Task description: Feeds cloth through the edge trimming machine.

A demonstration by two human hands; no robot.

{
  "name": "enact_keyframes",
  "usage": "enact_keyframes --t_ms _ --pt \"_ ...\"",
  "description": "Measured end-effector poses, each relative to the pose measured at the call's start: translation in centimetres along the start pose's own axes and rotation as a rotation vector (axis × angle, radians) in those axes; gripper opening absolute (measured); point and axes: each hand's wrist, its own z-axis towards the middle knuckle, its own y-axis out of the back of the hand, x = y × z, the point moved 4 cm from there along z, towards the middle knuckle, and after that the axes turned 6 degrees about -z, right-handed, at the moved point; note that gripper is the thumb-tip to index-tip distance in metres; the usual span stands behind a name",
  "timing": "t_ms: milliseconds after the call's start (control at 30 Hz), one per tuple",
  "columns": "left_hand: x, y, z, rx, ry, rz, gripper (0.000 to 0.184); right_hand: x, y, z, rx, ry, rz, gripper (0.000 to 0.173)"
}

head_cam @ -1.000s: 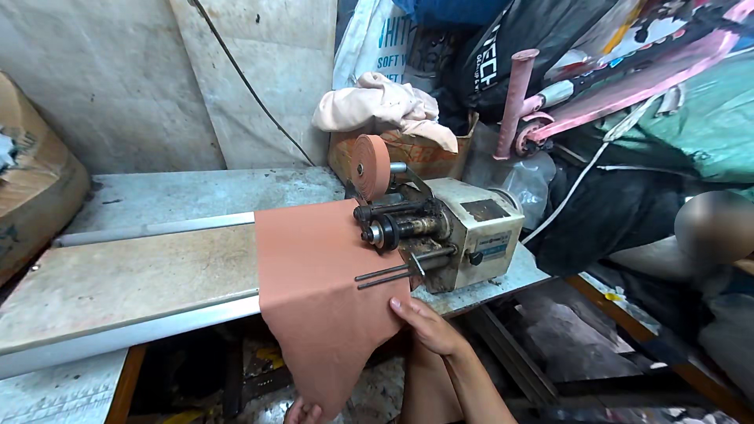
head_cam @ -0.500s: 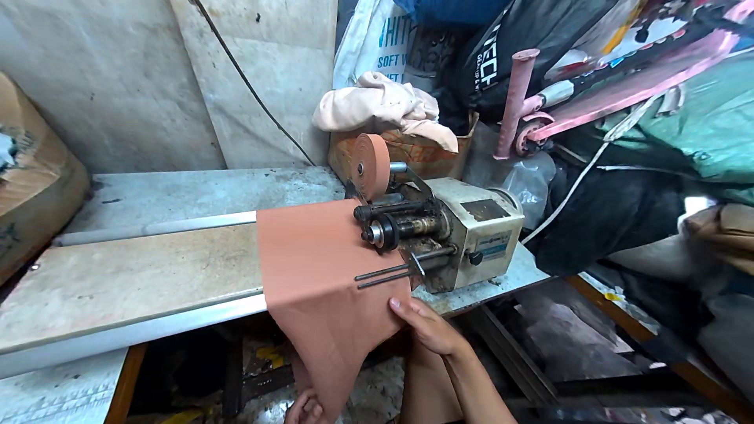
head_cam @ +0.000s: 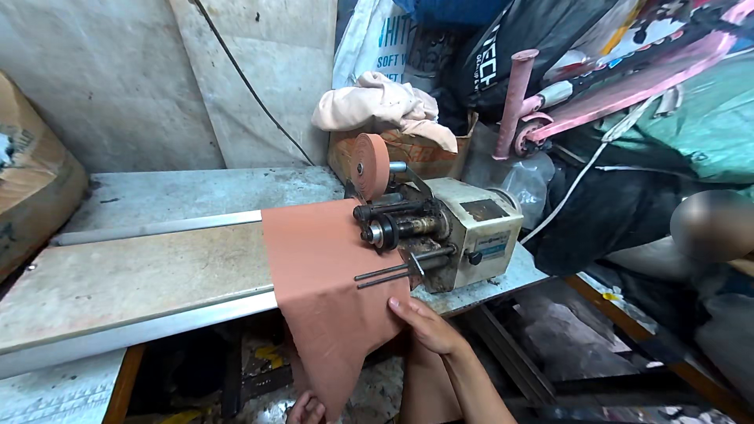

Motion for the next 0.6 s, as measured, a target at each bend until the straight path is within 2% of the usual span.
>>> enact_keyframes --t_ms 100,300,400,500,600 --pt "-0.16 -0.06 -0.05 -0.011 0.016 0.019 0.044 0.00 -0.03 0.00 0.010 0.005 0.005 0.037" --pt "-0.52 -0.19 -0.13 -0.011 0.005 0.035 0.036 0.05 -0.05 -0.02 0.012 0.003 -0.007 0.037" --pt "-0.48 -0.18 -0.20 -0.033 0.036 0.044 0.042 0.10 -0.04 -0.06 0.000 -0.013 -0.004 0.036" --pt "-0.27 -0.11 -0.07 -0.023 0.033 0.045 0.038 0.16 -0.09 -0.07 0.000 -0.016 0.002 0.036" --pt "-0.37 -0.18 -0.25 -0.037 0.038 0.039 0.044 0.16 -0.15 -0.06 0.000 -0.009 0.001 0.036"
